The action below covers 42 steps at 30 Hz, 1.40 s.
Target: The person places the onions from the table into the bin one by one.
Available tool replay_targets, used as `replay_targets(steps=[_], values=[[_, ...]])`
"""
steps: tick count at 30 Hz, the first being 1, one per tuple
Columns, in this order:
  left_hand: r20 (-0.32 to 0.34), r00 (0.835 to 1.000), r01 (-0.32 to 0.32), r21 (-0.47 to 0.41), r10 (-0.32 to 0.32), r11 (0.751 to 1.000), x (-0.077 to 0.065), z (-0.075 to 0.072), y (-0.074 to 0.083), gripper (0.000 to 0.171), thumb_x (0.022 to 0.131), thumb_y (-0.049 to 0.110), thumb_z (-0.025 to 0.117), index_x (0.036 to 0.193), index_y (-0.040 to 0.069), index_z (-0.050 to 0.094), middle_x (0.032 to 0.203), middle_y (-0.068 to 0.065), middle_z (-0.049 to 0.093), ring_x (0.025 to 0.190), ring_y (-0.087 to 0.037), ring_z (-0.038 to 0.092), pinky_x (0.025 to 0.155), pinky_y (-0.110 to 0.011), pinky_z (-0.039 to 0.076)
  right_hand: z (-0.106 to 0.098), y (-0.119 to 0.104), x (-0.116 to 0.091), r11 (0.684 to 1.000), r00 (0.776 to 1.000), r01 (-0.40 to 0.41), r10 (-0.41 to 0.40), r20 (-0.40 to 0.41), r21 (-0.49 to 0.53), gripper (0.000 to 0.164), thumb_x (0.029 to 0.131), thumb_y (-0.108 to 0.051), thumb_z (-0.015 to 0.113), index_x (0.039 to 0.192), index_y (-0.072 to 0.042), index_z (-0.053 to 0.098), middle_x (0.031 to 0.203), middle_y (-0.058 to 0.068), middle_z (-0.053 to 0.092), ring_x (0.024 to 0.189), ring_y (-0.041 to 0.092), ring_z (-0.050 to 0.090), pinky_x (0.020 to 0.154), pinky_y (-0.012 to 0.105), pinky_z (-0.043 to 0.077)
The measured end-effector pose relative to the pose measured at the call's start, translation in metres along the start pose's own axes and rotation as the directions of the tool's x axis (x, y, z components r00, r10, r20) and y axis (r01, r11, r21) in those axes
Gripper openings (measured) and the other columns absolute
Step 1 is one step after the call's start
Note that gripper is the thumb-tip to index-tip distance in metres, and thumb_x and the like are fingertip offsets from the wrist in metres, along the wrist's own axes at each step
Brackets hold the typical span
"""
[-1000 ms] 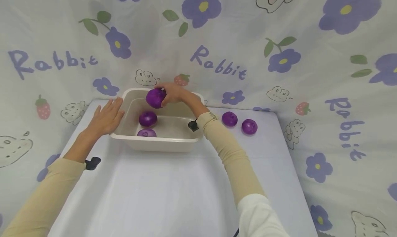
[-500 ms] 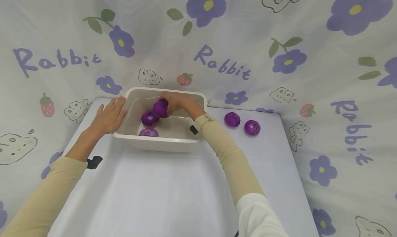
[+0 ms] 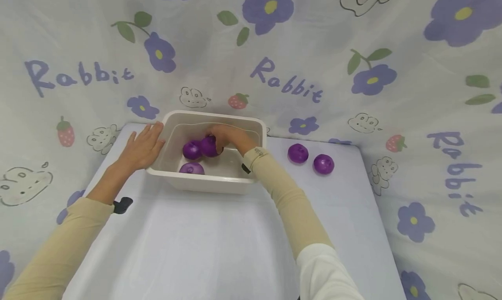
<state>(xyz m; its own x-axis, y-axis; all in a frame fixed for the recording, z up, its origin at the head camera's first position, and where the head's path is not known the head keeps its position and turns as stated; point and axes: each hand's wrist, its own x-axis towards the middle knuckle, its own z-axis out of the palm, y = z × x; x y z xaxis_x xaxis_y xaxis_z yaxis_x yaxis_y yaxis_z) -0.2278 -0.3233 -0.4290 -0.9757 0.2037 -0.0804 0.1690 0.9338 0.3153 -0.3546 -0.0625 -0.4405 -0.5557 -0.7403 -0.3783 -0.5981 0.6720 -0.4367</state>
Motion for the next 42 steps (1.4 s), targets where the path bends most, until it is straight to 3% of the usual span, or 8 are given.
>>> replay_targets(steps=[7,14,29,42], values=[[-0.008,1.0,-0.001,-0.012,0.001,1.0,0.001,0.0,0.002,0.06,0.109,0.028,0.025,0.158,-0.002,0.008,0.164,-0.021,0.007,0.15,-0.041,0.001,0.114,-0.065,-0.005,0.008,0.005,0.002,0.999,0.999,-0.044,0.045,0.029,-0.03,0.069,0.072,0.001,0.084,0.135,-0.011,0.06,0.13,0.004,0.061,0.118,0.021,0.055,0.103,0.032,0.043],[-0.004,1.0,-0.003,-0.009,0.003,1.0,0.001,-0.002,0.005,0.06,0.109,0.028,0.025,0.158,-0.001,0.008,0.164,-0.021,0.008,0.15,-0.041,0.001,0.115,-0.065,-0.005,0.018,0.013,-0.001,0.998,0.998,-0.062,0.062,0.033,-0.006,0.073,0.075,-0.003,0.084,0.141,-0.014,0.055,0.139,0.006,0.056,0.128,0.023,0.05,0.109,0.035,0.039],[-0.01,1.0,-0.002,-0.007,0.002,1.0,0.003,-0.001,0.005,0.059,0.109,0.028,0.024,0.158,-0.001,0.01,0.164,-0.02,0.009,0.15,-0.042,0.004,0.114,-0.066,-0.004,0.023,0.02,0.011,0.998,0.998,-0.049,0.051,0.044,-0.042,0.074,0.077,-0.004,0.084,0.143,-0.015,0.051,0.143,0.007,0.053,0.133,0.025,0.047,0.112,0.035,0.035],[-0.001,1.0,0.006,0.002,-0.006,1.0,0.003,-0.002,0.0,0.059,0.109,0.028,0.023,0.158,-0.002,0.008,0.164,-0.022,0.008,0.15,-0.042,0.002,0.115,-0.065,-0.004,0.026,0.021,0.016,0.993,0.996,-0.073,0.077,0.035,-0.088,0.082,0.078,-0.008,0.084,0.149,-0.018,0.045,0.148,0.007,0.05,0.133,0.026,0.047,0.109,0.037,0.039]])
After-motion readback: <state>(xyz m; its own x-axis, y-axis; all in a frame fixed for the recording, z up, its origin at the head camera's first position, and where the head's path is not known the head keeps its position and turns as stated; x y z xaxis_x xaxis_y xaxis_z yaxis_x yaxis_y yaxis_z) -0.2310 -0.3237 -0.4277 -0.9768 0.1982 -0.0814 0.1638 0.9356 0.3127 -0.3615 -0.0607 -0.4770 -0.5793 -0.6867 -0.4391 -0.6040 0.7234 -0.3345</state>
